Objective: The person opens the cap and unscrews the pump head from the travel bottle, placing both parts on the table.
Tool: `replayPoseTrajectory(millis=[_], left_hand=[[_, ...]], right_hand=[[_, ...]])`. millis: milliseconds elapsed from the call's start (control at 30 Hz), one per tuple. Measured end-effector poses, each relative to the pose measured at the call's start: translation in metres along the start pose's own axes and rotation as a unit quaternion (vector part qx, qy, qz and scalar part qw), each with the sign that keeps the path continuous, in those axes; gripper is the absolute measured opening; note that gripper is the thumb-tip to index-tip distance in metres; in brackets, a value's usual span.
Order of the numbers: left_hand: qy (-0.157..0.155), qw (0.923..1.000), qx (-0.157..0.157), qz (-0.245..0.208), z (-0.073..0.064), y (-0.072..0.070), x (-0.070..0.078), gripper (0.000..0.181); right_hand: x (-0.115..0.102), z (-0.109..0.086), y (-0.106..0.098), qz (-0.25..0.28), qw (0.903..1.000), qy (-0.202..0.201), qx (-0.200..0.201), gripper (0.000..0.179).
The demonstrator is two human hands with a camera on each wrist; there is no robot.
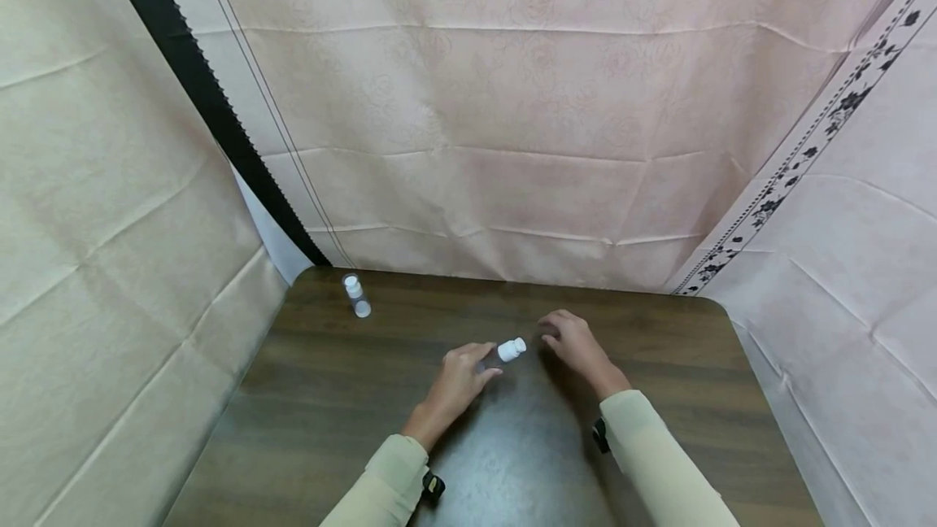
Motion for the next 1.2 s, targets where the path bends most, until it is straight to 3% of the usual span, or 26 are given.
replayPoseTrajectory(millis=[333,533,800,1000,1200], left_hand=[[-0.020,0.9998,-0.010,0.002,0.000,0.004,-0.002,0.041],[-0.024,0.9996,-0.013,0.006,-0.001,0.005,-0.003,0.041],[-0.032,0.9992,-0.023,0.009,-0.003,0.007,-0.005,0.041],[-0.030,0.9993,-0.021,0.006,-0.003,0.010,-0.007,0.041],[-0.031,0.9991,-0.028,0.005,-0.003,0.012,-0.008,0.042]], right_hand=[[0.000,0.014,0.016,-0.055,0.9960,0.023,-0.066,0.025],[-0.001,0.015,0.021,-0.069,0.9949,0.018,-0.072,0.021],[-0.002,0.014,0.032,-0.076,0.9959,-0.004,-0.049,0.022],[0.000,0.008,0.040,-0.075,0.9967,0.000,-0.032,0.034],[0.008,0.000,0.045,-0.033,0.9974,0.042,-0.049,0.069]])
Point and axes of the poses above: each hand's wrist, its own z-axis towards the middle knuckle, its own y-axis out of the palm, x = y × z, the point moved 2 cm from there along z, towards the middle knuckle, and after that the axes turned 1 degree about -z, right-handed, at the moved point
